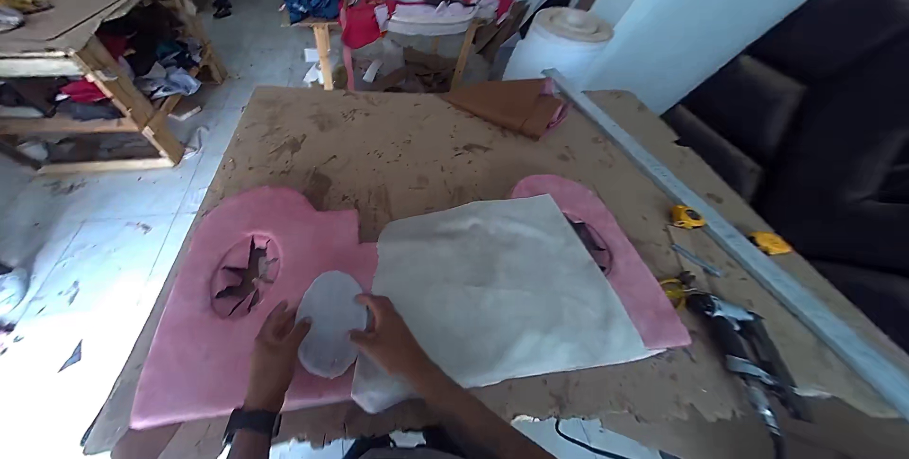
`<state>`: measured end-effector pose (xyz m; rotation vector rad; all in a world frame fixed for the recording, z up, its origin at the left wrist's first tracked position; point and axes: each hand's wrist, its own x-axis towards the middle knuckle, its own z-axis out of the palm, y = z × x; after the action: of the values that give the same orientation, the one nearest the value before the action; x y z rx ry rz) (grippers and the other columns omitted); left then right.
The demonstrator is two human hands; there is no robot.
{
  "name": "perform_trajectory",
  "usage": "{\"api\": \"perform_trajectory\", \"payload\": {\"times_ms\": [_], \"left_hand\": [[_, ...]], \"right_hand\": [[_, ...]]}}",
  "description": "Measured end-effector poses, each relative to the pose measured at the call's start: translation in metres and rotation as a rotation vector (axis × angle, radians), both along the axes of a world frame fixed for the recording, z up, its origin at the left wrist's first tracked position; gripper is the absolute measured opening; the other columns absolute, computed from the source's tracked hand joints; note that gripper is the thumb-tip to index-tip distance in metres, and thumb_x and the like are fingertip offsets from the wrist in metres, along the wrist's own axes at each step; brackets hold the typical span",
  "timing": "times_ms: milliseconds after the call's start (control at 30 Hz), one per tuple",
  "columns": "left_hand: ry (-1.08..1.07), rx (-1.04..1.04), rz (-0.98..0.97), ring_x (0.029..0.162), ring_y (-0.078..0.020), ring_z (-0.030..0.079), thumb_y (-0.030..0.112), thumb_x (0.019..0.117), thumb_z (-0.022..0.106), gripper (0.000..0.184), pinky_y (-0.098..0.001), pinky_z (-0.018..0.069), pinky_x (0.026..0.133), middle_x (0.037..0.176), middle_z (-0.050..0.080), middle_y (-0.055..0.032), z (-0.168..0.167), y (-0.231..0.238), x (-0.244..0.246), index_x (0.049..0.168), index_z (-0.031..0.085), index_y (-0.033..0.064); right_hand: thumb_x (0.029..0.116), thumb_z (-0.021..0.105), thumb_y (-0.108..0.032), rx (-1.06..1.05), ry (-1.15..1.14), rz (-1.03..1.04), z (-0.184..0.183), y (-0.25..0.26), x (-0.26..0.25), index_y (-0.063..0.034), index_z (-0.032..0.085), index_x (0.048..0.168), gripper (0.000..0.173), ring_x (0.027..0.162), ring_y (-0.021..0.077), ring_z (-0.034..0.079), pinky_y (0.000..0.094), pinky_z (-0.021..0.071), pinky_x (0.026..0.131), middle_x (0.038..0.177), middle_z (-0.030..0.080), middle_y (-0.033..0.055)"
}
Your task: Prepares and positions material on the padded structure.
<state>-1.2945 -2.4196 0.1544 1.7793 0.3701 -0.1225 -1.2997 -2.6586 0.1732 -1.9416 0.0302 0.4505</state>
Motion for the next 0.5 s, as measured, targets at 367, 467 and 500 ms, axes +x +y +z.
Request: {"api": "perform_trajectory", "payload": {"times_ms": [367, 467, 500], "left_hand": [[-0.063, -0.372, 0.151, 0.092, -0.0300, 0.074, 0.013, 0.0981, 0.067, 0.036, -0.0472, 0.0646, 0.079, 0.108, 0.073, -0.0199, 0.034, -0.035, -0.023, 0.130, 0.062, -0.0017], [-0.088, -0.376, 0.102, 0.091, -0.0329, 0.075, 0.013, 0.0957, 0.070, 0.049, -0.0477, 0.0654, 0.076, 0.110, 0.072, -0.0216, 0.023, -0.064, -0.021, 0.141, 0.054, 0.0030], [-0.083, -0.380, 0.069, 0.091, -0.0339, 0.075, 0.012, 0.0964, 0.070, 0.052, -0.0482, 0.0655, 0.076, 0.111, 0.072, -0.0219, 0.021, -0.075, -0.020, 0.145, 0.051, 0.0050]], "right_hand": [[0.0954, 0.069, -0.037, 0.008, -0.365, -0.133, 0.028, -0.039, -0.019, -0.0215, 0.071, 0.128, 0.036, 0.122, 0.0107, 0.059, 0.0341, 0.0562, 0.095, 0.138, 0.061, -0.0016], [0.0999, 0.051, -0.057, -0.502, -0.408, -0.010, 0.004, -0.095, -0.019, -0.0290, 0.059, 0.145, 0.054, 0.156, 0.0196, 0.024, 0.0521, 0.0299, 0.123, 0.162, 0.040, -0.0089], [0.1000, 0.044, -0.065, -0.635, -0.340, 0.088, -0.002, -0.110, -0.021, -0.0291, 0.052, 0.151, 0.063, 0.159, 0.0247, 0.014, 0.0592, 0.0219, 0.124, 0.168, 0.030, -0.0088]]}}
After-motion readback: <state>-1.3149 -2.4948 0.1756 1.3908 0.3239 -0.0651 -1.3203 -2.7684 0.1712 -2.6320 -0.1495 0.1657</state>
